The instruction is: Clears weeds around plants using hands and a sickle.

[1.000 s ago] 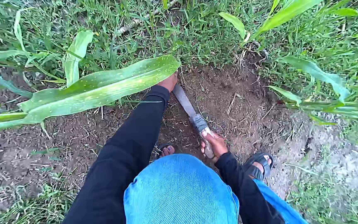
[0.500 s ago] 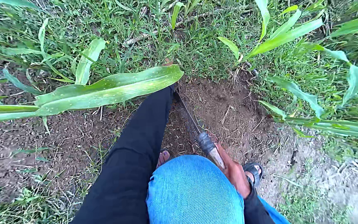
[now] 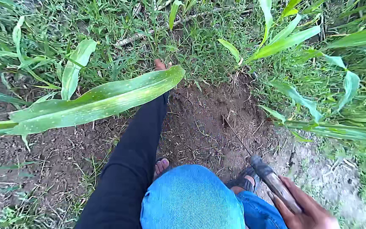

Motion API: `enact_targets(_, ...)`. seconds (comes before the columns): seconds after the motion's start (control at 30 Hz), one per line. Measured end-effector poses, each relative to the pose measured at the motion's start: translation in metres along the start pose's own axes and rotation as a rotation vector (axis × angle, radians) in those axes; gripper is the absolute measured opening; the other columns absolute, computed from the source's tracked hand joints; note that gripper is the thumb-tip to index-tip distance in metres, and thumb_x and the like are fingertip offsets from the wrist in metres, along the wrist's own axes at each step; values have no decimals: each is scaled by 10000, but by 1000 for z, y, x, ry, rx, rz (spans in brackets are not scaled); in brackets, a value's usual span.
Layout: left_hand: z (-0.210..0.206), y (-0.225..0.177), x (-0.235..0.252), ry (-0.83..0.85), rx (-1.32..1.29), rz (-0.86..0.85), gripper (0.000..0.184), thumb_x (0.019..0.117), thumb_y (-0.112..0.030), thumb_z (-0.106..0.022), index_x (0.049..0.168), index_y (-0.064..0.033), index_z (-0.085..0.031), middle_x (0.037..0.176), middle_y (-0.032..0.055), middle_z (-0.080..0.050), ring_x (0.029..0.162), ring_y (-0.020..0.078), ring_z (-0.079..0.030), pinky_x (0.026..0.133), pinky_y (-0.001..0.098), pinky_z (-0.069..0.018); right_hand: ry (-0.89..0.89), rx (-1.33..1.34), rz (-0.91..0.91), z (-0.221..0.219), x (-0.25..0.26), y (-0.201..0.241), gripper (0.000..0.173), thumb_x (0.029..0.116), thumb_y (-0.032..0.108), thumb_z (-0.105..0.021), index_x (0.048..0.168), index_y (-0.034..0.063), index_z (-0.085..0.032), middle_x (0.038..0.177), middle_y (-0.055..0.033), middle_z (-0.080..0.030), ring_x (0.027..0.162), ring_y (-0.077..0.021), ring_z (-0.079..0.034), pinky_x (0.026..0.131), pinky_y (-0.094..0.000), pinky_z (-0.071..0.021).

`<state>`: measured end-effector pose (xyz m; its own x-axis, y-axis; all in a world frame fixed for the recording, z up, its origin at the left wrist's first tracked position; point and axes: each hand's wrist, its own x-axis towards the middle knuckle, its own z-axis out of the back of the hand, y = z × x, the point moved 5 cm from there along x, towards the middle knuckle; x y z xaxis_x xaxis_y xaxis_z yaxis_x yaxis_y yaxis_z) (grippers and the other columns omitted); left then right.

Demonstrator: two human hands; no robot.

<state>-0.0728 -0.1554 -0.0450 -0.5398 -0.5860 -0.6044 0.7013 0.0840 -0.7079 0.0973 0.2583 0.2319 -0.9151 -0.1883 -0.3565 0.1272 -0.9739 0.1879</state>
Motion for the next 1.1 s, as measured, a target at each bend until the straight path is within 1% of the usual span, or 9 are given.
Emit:
enact_targets(0.07,-2,4,7,-82,-169,57,487,1139,-225,-381,1567,4,-338,1549,216,-464,1406,210,-489,1165,328,-398,-103,-84,34,-8,20,14,533,860,357,-733,1237,-20,-714,953,-239,-747,769,-392,-733,679,-565,-583)
enact_targets(0.23,19,23,-4,-139,-136,-34,561,972,-153,-697,1462,15,-481,1378,226,-604,1246,248,-617,1068,371,-501,-183,-135,163,5,44,58,491,907,422,-661,1176,23,-758,847,-183,-738,650,-285,-696,557,-430,-551)
enact_targets(0.37,46,70,-44,-140,-237,-145,465,991,-123,-648,1402,40,-502,1253,177,-628,1098,170,-629,970,324,-538,-152,-50,102,6,43,33,512,904,411,-698,1186,-14,-739,945,-219,-755,766,-306,-733,694,-448,-589)
enact_targets(0.43,61,115,-72,-58,-107,-203,520,1013,-126,-638,1482,26,-474,1418,175,-591,1309,189,-575,1132,382,-457,-134,-11,33,4,41,11,541,883,410,-723,1180,-42,-730,977,-239,-752,818,-316,-743,761,-462,-594)
enact_targets(0.63,82,86,-113,-134,-21,-387,566,863,-84,-772,1363,68,-554,1311,236,-648,1252,278,-626,1088,499,-484,-116,-3,-32,5,39,-1,547,881,429,-718,1173,-33,-734,990,-233,-752,838,-288,-742,786,-441,-590)
enact_targets(0.8,86,122,-167,26,35,-34,310,824,-42,-720,1103,75,-651,912,143,-683,835,174,-664,788,403,-569,-128,-13,-18,13,49,14,538,877,431,-728,1168,-21,-741,990,-224,-757,833,-285,-746,777,-442,-595)
enact_targets(0.87,72,138,-211,172,100,67,404,858,-9,-712,1232,128,-641,1038,248,-722,960,256,-709,910,436,-560,-125,-23,-5,13,49,16,536,879,431,-717,1159,-26,-744,980,-220,-758,821,-270,-745,764,-418,-595)
enact_targets(1.0,33,117,-168,243,330,-520,477,861,-233,-795,1165,104,-650,942,271,-726,892,418,-737,798,599,-588,-118,-40,1,12,48,10,558,893,460,-710,1163,-27,-739,978,-224,-756,815,-263,-741,761,-429,-594)
enact_targets(1.1,-26,76,-129,369,552,-751,964,704,-649,-851,1487,-172,-551,1424,281,-550,1321,510,-507,997,718,-444,-144,-66,2,14,51,13,589,882,510,-696,1161,-6,-748,947,-223,-755,771,-291,-731,712,-487,-580)
